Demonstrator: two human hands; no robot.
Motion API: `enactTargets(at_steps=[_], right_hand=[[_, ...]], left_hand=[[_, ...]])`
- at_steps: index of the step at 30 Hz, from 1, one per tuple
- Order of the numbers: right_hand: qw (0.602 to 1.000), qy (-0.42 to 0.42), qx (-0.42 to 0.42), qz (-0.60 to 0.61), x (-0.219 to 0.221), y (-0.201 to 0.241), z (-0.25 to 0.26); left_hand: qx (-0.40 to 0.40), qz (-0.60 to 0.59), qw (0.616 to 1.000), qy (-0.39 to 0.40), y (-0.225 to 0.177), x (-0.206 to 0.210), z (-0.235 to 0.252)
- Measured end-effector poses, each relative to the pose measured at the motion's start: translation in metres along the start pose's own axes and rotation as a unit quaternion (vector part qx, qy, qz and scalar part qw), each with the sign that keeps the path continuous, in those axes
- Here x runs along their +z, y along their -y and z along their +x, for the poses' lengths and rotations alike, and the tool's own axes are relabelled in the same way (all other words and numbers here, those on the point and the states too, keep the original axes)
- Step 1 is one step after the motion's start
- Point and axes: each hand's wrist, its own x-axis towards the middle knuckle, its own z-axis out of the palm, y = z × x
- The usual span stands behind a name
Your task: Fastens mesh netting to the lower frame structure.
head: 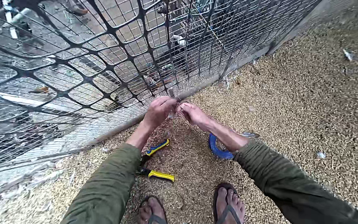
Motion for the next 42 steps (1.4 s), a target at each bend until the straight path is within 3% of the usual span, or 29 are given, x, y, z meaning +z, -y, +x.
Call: enactTargets(at_steps=[6,15,19,24,29,34,36,40,42], right_hand=[[0.970,-0.005,-0.055,-0.239,0.006,0.019,-0.030],[0.903,-0.009,-0.107,-0.416,0.015,0.038,-0.039],[0.899,-0.094,-0.158,-0.397,0.006,0.035,-0.035],[0.933,-0.039,-0.149,-0.324,-0.003,0.029,-0.012],[0.957,-0.044,-0.138,-0.251,-0.009,0.032,-0.009],[0.992,0.008,-0.099,-0.074,-0.020,0.023,0.007],[0.986,-0.004,-0.129,-0.105,-0.020,0.022,0.007],[0.928,-0.031,-0.265,-0.260,-0.014,0.014,0.005],[0.918,-0.023,-0.278,-0.283,-0.014,0.012,0.007]], left_hand=[[0.021,0.028,0.999,0.017,-0.006,0.002,0.007],[0.030,0.032,0.999,0.028,-0.008,0.001,-0.002],[0.003,0.020,1.000,0.020,-0.008,-0.003,-0.002],[0.000,0.020,0.999,0.044,-0.007,-0.007,0.001],[-0.055,-0.046,0.993,0.091,-0.004,-0.019,0.005],[-0.081,-0.090,0.988,0.091,-0.004,-0.025,0.010],[-0.098,-0.102,0.986,0.088,-0.007,-0.027,0.014],[-0.109,-0.149,0.980,0.081,-0.008,-0.029,0.016],[-0.105,-0.159,0.978,0.082,-0.008,-0.030,0.017]])
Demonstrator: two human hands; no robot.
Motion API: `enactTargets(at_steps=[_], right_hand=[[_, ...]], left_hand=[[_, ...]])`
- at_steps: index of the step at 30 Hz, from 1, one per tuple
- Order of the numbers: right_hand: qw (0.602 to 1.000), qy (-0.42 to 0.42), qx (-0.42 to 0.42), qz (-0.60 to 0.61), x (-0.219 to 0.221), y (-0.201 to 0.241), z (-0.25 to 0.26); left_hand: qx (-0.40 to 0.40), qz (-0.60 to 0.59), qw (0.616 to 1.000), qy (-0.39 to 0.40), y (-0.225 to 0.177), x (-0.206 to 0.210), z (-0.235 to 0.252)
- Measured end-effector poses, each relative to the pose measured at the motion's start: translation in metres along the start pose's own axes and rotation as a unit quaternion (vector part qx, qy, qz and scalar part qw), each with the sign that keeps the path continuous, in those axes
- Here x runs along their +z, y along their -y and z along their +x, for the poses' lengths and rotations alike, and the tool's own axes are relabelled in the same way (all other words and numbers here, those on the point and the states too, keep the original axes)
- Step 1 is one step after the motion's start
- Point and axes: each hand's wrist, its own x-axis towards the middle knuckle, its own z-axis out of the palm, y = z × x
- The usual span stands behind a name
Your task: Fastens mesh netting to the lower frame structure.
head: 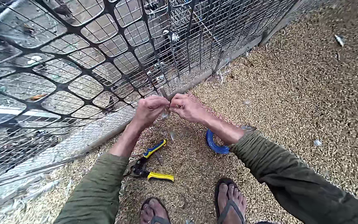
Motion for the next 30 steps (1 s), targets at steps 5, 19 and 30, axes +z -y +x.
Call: enactTargets(at_steps=[5,19,30], right_hand=[[0.993,-0.108,0.032,0.041,-0.001,0.003,0.004],[0.946,-0.017,0.247,0.211,-0.013,0.024,0.042],[0.855,-0.051,0.317,0.407,-0.001,0.028,0.037]], left_hand=[[0.127,0.127,0.984,-0.002,0.006,0.001,-0.002],[0.241,0.237,0.939,-0.058,0.018,0.007,-0.009],[0.256,0.220,0.940,-0.056,0.016,0.009,-0.013]])
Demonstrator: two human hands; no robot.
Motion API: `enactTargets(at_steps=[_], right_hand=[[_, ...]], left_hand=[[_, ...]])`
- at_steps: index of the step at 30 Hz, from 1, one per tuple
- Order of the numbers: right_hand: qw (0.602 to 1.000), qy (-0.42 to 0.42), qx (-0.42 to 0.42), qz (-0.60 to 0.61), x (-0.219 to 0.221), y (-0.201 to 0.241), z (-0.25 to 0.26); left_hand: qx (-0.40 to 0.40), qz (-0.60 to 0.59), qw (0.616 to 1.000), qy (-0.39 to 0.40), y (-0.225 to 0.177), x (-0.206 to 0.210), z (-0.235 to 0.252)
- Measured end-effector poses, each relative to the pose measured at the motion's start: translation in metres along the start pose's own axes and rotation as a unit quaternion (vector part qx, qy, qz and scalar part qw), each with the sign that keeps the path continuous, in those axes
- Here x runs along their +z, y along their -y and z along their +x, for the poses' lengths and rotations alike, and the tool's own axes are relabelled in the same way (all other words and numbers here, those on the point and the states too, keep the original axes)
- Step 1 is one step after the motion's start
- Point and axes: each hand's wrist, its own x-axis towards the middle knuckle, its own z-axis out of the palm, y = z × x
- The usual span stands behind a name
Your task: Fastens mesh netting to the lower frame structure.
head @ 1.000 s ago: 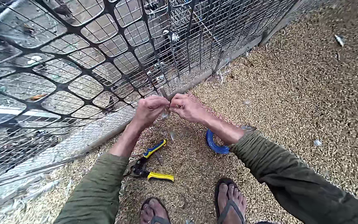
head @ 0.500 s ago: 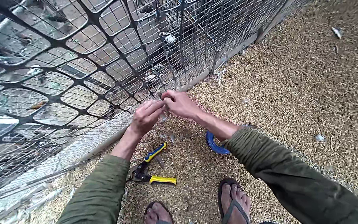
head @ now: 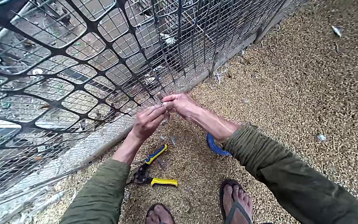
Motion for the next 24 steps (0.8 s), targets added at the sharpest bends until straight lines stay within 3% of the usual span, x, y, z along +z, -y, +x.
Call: enactTargets(at_steps=[3,9,13,22,24], right_hand=[[0.999,0.014,-0.044,0.014,0.001,-0.008,-0.003],[0.981,0.028,-0.062,0.181,-0.004,-0.035,-0.006],[0.959,0.033,-0.065,0.273,-0.006,-0.031,-0.002],[0.953,0.085,-0.115,0.267,-0.017,-0.029,0.019],[0.961,0.092,-0.134,0.222,-0.023,-0.028,0.024]], left_hand=[[-0.028,-0.030,0.999,-0.008,0.001,-0.001,0.001],[-0.103,-0.049,0.993,-0.020,-0.003,0.000,-0.005],[-0.190,-0.172,0.964,-0.065,-0.013,0.003,-0.001],[-0.311,-0.348,0.876,-0.119,-0.024,0.008,0.009],[-0.302,-0.339,0.882,-0.130,-0.021,0.011,0.007]])
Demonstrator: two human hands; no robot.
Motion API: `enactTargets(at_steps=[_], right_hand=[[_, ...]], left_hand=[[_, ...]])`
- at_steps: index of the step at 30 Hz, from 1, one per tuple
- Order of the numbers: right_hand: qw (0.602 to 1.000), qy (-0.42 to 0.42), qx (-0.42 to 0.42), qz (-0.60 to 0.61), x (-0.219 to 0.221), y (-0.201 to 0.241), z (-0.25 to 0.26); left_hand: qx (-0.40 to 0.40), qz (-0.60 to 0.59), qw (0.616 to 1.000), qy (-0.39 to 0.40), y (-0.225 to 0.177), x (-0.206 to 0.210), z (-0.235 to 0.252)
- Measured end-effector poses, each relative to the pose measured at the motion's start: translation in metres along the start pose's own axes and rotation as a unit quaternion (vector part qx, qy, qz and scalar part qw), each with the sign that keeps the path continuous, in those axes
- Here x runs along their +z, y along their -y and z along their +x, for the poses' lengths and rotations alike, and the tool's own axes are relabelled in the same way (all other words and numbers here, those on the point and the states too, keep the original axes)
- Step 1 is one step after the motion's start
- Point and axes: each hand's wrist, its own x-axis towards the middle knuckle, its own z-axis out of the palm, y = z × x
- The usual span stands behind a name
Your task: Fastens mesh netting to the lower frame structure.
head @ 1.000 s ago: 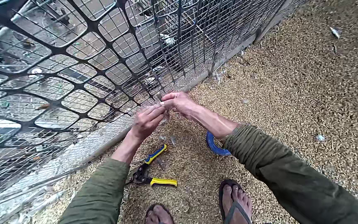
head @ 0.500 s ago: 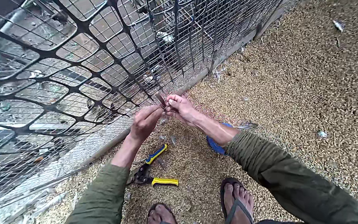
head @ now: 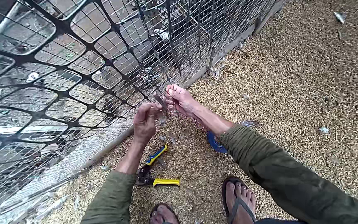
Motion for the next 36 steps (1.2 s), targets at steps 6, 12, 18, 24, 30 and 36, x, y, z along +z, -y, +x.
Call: enactTargets(at_steps=[6,12,18,24,30,36], right_hand=[[0.832,0.064,-0.054,-0.548,0.000,0.025,0.003],[0.738,0.078,-0.063,-0.667,0.007,0.013,0.000],[0.699,0.106,-0.095,-0.701,-0.002,0.007,0.003],[0.673,0.107,-0.150,-0.717,-0.004,0.006,0.015],[0.700,0.076,-0.157,-0.692,-0.008,0.001,0.018],[0.715,0.080,-0.111,-0.686,-0.007,0.009,0.016]], left_hand=[[0.055,0.180,0.982,0.028,0.021,-0.022,-0.008],[0.087,0.203,0.975,0.032,0.018,-0.016,-0.004],[0.065,0.222,0.973,0.016,0.014,-0.007,-0.007],[0.028,0.267,0.963,0.009,0.011,-0.001,-0.011],[-0.133,0.172,0.976,-0.019,0.003,0.004,-0.023],[-0.242,-0.326,0.903,-0.141,0.009,0.017,-0.028]])
